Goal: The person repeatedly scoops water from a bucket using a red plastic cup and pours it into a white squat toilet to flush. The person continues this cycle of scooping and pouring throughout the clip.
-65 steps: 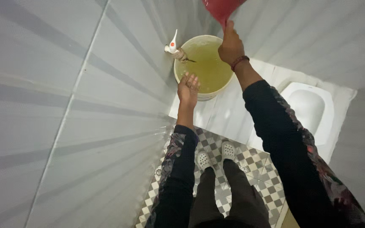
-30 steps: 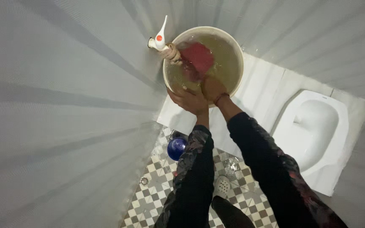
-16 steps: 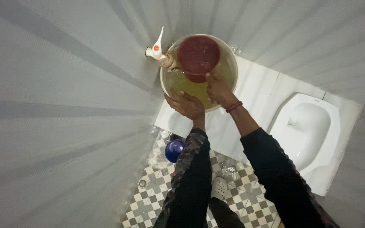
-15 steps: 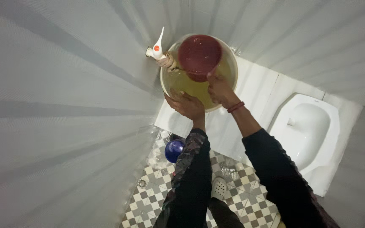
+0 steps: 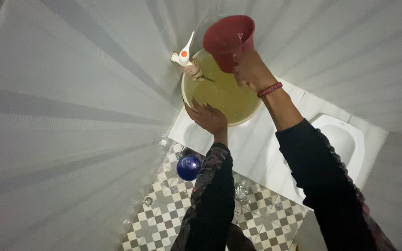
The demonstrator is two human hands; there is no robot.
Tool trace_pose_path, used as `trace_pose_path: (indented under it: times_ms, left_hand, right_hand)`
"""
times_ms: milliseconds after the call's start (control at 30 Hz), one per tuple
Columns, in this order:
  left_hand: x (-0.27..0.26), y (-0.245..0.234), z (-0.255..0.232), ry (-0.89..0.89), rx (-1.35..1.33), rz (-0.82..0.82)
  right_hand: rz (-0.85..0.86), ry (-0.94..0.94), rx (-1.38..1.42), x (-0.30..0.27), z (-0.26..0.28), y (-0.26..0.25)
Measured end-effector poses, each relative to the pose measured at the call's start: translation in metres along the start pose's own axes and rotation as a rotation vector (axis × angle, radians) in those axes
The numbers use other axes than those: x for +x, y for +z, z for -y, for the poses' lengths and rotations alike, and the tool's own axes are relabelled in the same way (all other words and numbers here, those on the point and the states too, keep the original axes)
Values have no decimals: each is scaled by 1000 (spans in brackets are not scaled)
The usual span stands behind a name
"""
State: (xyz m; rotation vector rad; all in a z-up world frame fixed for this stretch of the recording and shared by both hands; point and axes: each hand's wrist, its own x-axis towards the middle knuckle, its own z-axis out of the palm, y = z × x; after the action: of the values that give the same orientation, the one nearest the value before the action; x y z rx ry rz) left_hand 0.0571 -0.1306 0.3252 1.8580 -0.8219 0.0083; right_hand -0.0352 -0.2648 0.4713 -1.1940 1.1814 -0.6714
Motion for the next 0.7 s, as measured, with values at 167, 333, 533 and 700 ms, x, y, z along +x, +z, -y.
trace_pose_path:
  times_ms: [167, 333, 533, 700]
  left_hand:
    - [-6, 0, 2, 19, 21, -1]
    - [-3, 1, 1, -32, 38, 21]
    - [-5, 0, 0, -25, 16, -5]
    - [-7, 2, -1, -42, 75, 7]
  right_hand:
    - [91, -123, -268, 39, 32, -4]
    - [8, -172, -627, 79, 32, -20]
    - [-28, -152, -159, 63, 26, -59]
    - [54, -382, 28, -20, 28, -64]
